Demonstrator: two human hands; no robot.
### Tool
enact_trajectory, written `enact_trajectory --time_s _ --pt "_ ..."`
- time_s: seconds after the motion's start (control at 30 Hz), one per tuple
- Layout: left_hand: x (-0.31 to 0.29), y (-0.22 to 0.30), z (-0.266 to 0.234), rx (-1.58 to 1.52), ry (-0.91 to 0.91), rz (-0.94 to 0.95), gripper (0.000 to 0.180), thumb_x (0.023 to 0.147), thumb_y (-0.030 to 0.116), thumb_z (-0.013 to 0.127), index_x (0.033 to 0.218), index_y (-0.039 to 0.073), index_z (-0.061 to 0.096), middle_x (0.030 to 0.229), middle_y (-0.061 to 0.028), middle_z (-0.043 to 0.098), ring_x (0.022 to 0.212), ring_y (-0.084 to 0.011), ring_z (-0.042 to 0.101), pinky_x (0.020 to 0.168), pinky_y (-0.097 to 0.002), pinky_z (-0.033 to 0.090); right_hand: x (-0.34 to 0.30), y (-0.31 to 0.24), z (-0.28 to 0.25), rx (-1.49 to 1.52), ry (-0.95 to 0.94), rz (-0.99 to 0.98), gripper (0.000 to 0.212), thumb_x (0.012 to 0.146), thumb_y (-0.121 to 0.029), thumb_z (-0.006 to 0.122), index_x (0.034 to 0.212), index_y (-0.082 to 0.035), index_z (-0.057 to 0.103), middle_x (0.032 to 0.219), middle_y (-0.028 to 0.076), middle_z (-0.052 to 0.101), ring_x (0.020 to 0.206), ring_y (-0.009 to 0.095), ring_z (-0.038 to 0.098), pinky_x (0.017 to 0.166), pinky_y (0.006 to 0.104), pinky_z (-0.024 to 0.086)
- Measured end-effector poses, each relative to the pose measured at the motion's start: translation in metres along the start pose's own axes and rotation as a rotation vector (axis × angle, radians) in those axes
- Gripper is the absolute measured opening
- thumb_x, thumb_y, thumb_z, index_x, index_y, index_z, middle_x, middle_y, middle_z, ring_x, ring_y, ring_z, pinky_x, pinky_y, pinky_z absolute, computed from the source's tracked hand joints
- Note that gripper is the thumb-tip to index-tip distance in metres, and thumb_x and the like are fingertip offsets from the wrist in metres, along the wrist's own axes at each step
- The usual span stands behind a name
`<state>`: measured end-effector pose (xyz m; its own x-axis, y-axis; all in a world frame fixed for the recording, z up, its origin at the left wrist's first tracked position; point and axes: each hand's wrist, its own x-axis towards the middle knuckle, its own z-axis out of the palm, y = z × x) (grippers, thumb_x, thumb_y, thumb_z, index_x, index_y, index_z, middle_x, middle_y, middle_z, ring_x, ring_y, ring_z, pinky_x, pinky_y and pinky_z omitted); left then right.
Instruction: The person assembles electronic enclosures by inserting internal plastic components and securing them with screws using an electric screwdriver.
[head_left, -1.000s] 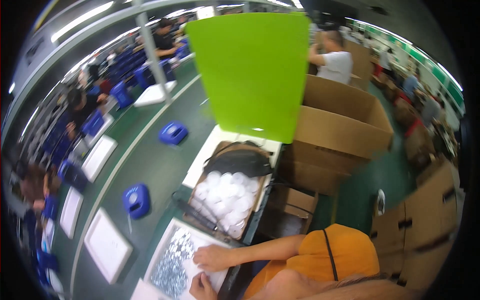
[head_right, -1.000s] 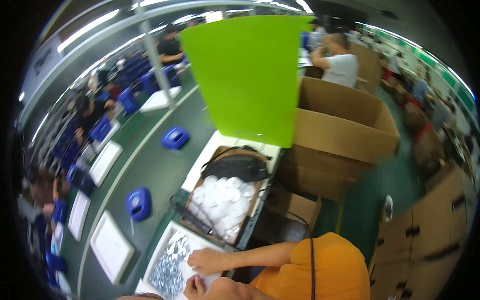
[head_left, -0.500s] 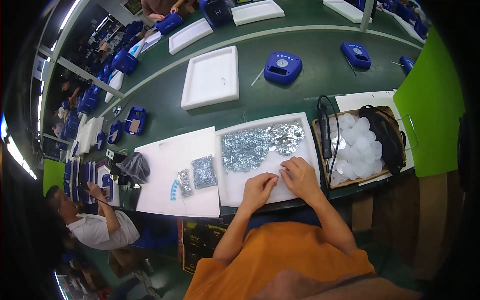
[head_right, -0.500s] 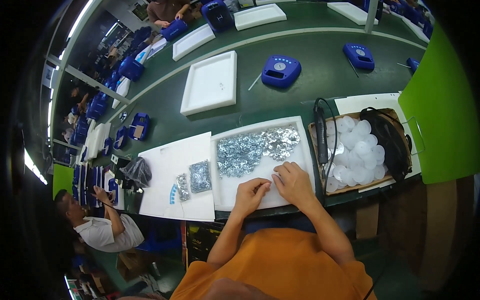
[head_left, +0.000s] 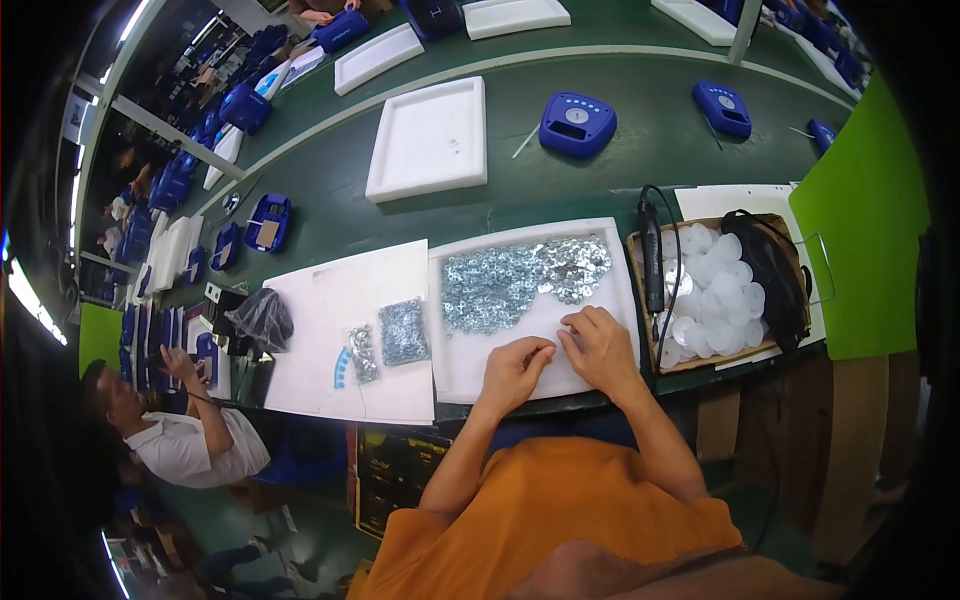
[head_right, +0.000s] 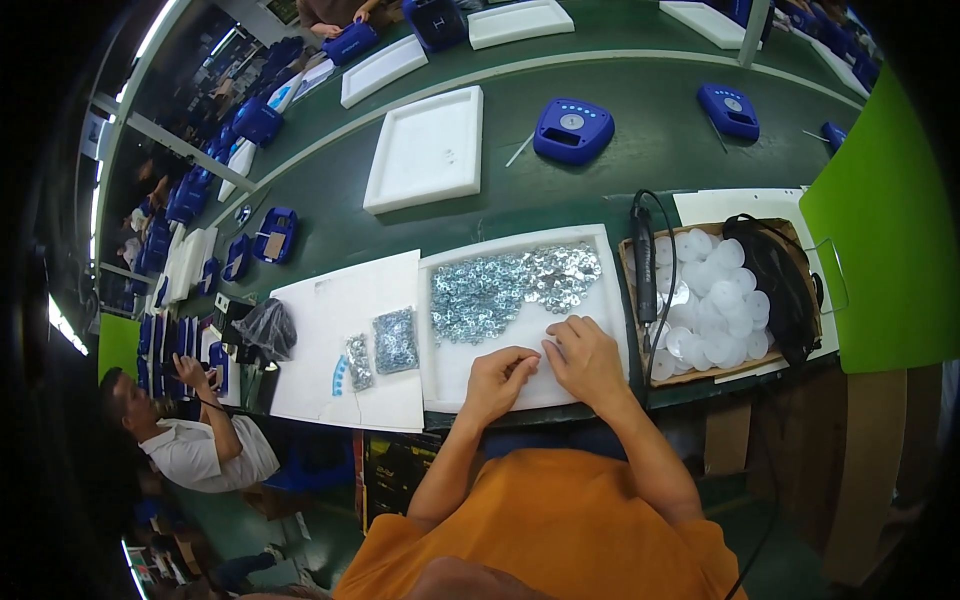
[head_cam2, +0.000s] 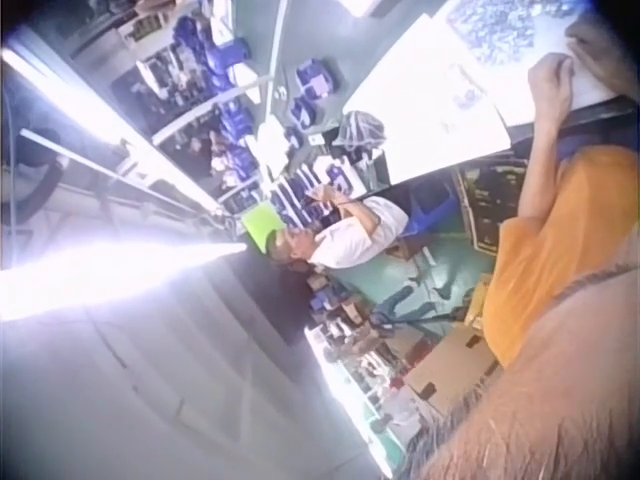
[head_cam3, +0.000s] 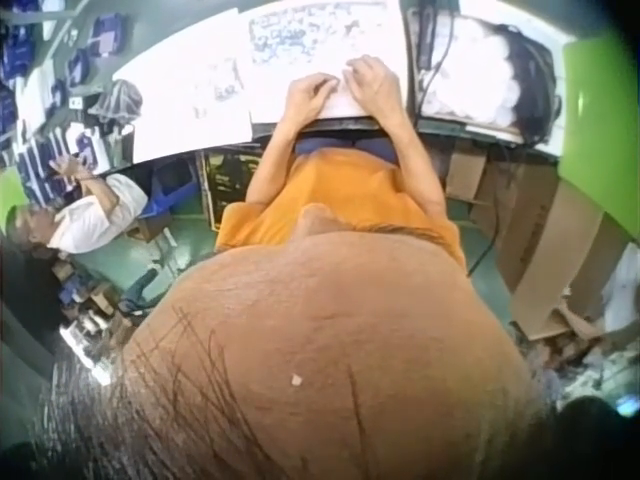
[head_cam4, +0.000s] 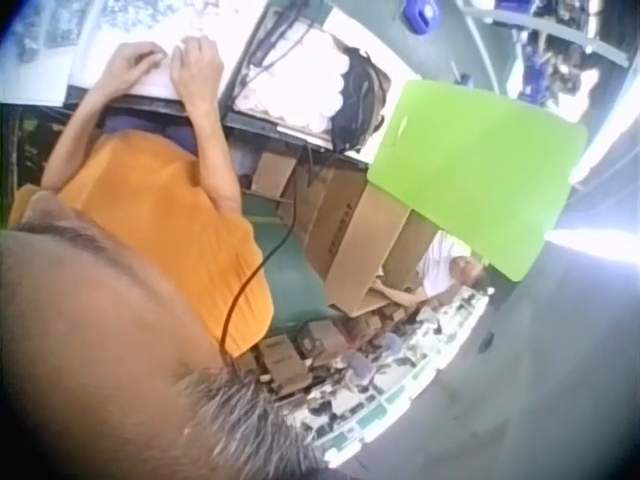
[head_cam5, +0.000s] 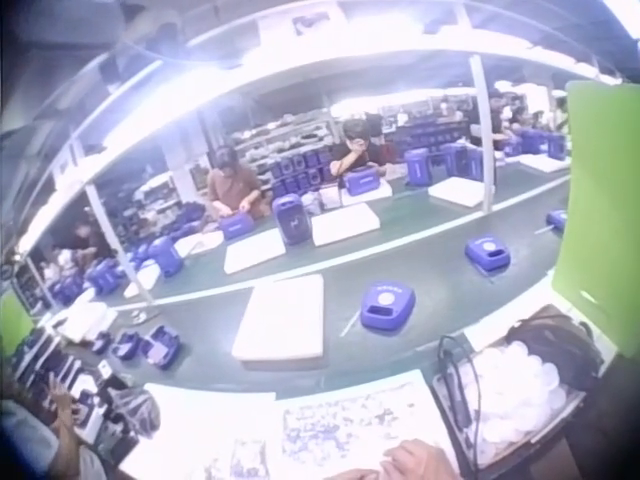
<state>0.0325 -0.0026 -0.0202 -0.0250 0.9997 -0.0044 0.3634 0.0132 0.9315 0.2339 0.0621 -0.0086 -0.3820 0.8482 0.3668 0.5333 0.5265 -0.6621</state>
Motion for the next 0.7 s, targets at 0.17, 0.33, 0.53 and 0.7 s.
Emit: enact_trajectory --time_s 0.17,0.33,0.53,0.7 --pt "0.005 0.0 0.0 0.008 -0.02 0.005 0.017 0.11 0.015 0.079 0.115 0.0 0.084 0.088 -0.0128 0.082 0.075 -0.0169 0.078 0.07 -0.0316 0.06 0.002 0.002 -0.001 0.003 0.004 0.01 0.017 0.096 -0.012 0.084 0.11 -0.004 0.079 0.099 0.013 0.072 0.094 0.036 0.072 0.081 0.0469 0.059" --pt "-0.001 -0.016 -0.007 0.028 0.045 0.037 0.015 0.11 0.013 0.078 0.116 0.001 0.085 0.088 -0.0073 0.082 0.073 -0.0108 0.072 0.069 -0.0286 0.058 0.007 0.0 0.014 0.041 0.003 -0.009 0.018 0.096 -0.014 0.084 0.11 -0.005 0.079 0.099 0.014 0.072 0.096 0.038 0.072 0.083 0.0491 0.059" --pt "0.008 -0.023 0.012 0.081 0.033 0.186 0.017 0.106 0.02 0.078 0.108 0.004 0.083 0.094 -0.0171 0.081 0.082 -0.0335 0.078 0.076 -0.0429 0.06 -0.007 0.016 0.007 0.048 -0.012 0.017 0.015 0.097 -0.006 0.079 0.11 -0.001 0.074 0.099 0.018 0.069 0.092 0.039 0.07 0.081 0.0502 0.056" --pt "0.007 -0.005 0.004 0.066 0.019 0.108 0.015 0.107 0.017 0.077 0.108 0.003 0.082 0.086 -0.0142 0.079 0.077 -0.0297 0.077 0.073 -0.0403 0.059 -0.001 0.005 0.004 0.055 -0.046 0.019 0.015 0.102 -0.002 0.078 0.115 0.002 0.075 0.099 0.016 0.068 0.09 0.033 0.071 0.08 0.0443 0.058"
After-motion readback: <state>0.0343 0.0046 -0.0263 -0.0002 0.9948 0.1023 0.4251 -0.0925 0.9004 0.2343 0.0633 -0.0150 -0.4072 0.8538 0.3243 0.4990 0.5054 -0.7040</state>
